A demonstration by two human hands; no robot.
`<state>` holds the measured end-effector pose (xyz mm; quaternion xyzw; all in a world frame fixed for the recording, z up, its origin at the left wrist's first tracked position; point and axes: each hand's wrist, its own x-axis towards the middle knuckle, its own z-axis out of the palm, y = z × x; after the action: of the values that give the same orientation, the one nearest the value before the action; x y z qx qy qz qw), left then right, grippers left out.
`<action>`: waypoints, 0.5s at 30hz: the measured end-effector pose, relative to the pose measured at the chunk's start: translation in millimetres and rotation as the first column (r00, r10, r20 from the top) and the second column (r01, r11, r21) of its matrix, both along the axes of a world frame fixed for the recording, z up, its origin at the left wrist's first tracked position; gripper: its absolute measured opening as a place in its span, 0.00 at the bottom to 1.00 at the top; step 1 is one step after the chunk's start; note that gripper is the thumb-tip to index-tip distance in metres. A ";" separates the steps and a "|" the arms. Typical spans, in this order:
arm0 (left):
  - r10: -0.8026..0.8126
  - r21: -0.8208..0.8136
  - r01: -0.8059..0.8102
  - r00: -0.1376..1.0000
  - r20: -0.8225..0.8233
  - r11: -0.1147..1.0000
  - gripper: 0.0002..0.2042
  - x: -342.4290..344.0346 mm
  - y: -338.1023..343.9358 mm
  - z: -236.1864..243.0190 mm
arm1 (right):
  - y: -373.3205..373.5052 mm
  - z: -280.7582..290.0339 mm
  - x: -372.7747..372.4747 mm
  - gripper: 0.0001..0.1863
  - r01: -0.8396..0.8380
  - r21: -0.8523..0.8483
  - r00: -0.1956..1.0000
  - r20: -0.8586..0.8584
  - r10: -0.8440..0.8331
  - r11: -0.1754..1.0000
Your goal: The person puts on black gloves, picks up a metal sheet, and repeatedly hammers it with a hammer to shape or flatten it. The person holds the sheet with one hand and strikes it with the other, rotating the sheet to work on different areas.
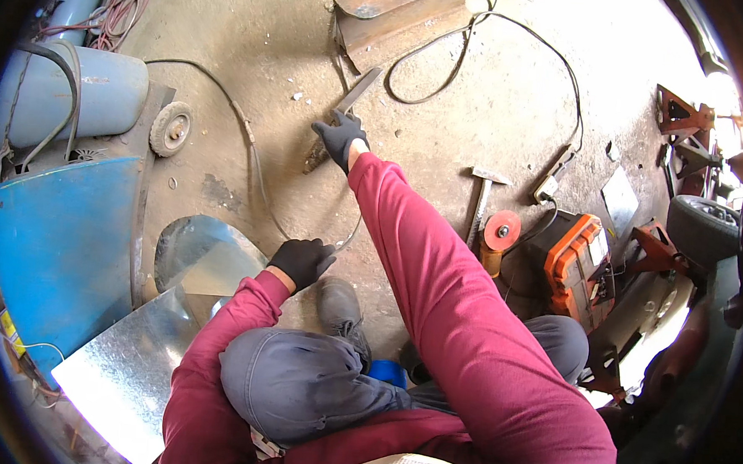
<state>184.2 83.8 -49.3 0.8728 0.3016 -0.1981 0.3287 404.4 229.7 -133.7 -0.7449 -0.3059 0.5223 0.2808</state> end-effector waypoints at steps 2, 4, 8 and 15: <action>-0.019 -0.014 0.018 0.997 -0.069 1.000 0.14 -11.2 5.3 3.2 | 10.3 -2.5 11.7 0.36 0.053 0.139 0.960 -0.281 -0.012 0.989; -0.029 -0.055 0.020 0.987 -0.157 0.998 0.15 -31.4 18.8 14.0 | -1.4 26.9 17.8 0.31 0.208 0.272 0.913 -0.399 -0.087 0.940; 0.127 -0.325 -0.187 0.972 -0.198 0.927 0.15 -106.4 114.2 43.1 | -12.5 90.6 89.3 0.26 0.432 0.319 0.793 -0.581 -0.186 0.844; 0.252 0.861 -0.396 0.911 0.325 0.319 0.21 -276.3 475.0 189.8 | -106.8 115.2 129.5 0.29 0.149 0.223 0.966 -0.240 -0.094 0.963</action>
<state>-92.1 558.9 140.5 0.8393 0.5059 0.1277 -0.1529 533.8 122.9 -18.6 -0.6585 -0.2859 0.5449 0.4332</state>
